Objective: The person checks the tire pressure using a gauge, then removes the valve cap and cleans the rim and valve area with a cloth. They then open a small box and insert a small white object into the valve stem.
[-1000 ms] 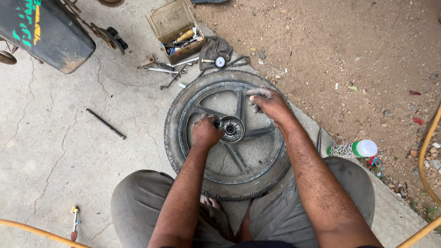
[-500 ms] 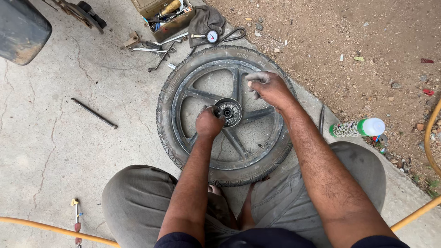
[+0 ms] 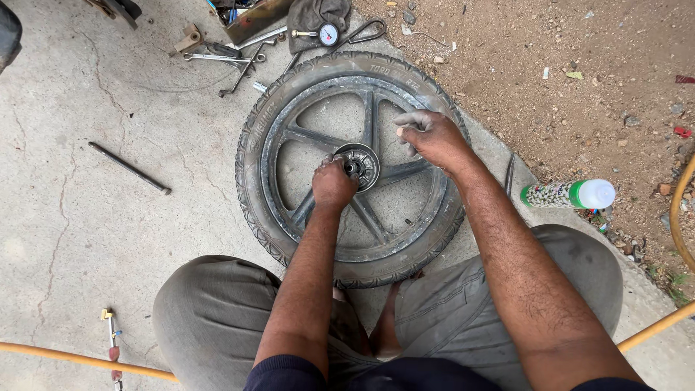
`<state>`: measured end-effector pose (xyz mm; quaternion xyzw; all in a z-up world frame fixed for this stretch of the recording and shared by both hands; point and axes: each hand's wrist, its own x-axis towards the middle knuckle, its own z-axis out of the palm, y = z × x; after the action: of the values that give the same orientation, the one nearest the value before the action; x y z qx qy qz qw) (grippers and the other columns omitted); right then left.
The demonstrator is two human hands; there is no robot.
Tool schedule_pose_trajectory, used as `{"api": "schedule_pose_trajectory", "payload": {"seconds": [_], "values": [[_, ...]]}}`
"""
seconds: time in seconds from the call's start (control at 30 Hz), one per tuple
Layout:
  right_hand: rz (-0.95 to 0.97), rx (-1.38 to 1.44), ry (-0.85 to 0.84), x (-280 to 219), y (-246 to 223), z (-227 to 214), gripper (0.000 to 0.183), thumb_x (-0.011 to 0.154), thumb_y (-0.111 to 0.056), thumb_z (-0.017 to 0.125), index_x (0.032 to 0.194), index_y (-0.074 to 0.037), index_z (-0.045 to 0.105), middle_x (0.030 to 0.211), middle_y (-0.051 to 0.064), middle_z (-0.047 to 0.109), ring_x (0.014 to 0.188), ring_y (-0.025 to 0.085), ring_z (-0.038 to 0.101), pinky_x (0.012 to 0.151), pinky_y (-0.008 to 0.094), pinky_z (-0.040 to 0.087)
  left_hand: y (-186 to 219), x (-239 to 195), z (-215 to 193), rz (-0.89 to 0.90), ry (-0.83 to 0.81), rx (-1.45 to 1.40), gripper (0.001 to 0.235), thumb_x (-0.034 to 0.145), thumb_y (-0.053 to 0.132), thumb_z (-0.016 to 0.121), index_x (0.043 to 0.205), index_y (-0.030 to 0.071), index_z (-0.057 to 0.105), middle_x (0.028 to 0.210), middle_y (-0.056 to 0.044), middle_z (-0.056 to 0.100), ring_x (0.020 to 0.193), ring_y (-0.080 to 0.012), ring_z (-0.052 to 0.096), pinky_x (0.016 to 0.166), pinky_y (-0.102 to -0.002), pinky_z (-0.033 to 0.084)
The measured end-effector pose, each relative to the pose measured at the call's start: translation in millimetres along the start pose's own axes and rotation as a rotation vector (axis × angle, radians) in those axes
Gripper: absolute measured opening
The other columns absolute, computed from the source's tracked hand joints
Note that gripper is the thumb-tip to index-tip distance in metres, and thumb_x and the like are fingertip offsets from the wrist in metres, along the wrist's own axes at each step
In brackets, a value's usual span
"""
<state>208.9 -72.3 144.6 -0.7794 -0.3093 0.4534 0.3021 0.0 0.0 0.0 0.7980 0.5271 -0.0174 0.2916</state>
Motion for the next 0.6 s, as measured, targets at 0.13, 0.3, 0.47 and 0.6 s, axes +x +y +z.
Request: {"api": "schedule_pose_trajectory", "payload": {"seconds": [0.13,0.3,0.47,0.6], "values": [[0.025,0.005,0.012,0.3,2.3,-2.1,0.032,0.096,-0.025,0.069,0.126,-0.015,0.070,0.101,0.005,0.076,0.071,0.008,0.066,0.072,0.029,0.059,-2.2,2.9,5.6,0.063,0.034,0.015,0.043,0.076,0.026,0.082,0.117,0.013,0.073,0.118,-0.016,0.070,0.114,-0.0356,0.064,0.102,-0.046,0.050],[-0.058,0.027,0.036,3.1,12.8,-4.4,0.030,0.097,-0.021,0.071,0.124,-0.011,0.073,0.148,-0.017,0.041,0.078,0.007,0.071,0.074,0.028,0.063,-1.4,8.0,11.2,0.046,0.006,0.016,0.045,0.078,0.021,0.079,0.122,0.013,0.072,0.134,-0.016,0.064,0.124,-0.0340,0.059,0.109,-0.045,0.045],[0.022,-0.014,0.025,0.6,7.4,-4.9,0.032,0.096,-0.025,0.070,0.126,-0.014,0.071,0.124,0.001,0.064,0.077,0.008,0.069,0.076,0.030,0.061,-1.8,10.9,15.8,0.040,-0.009,0.035,0.043,0.082,0.015,0.076,0.125,0.014,0.072,0.143,-0.015,0.059,0.132,-0.0327,0.055,0.114,-0.044,0.042],[0.013,-0.014,0.025,-2.4,1.9,-5.4,0.033,0.093,-0.027,0.071,0.125,-0.016,0.071,0.109,0.004,0.074,0.073,0.008,0.068,0.075,0.031,0.060,-1.6,12.0,16.5,0.055,-0.001,0.044,0.044,0.081,0.019,0.080,0.124,0.014,0.072,0.143,-0.017,0.057,0.129,-0.0327,0.056,0.111,-0.044,0.043]]}}
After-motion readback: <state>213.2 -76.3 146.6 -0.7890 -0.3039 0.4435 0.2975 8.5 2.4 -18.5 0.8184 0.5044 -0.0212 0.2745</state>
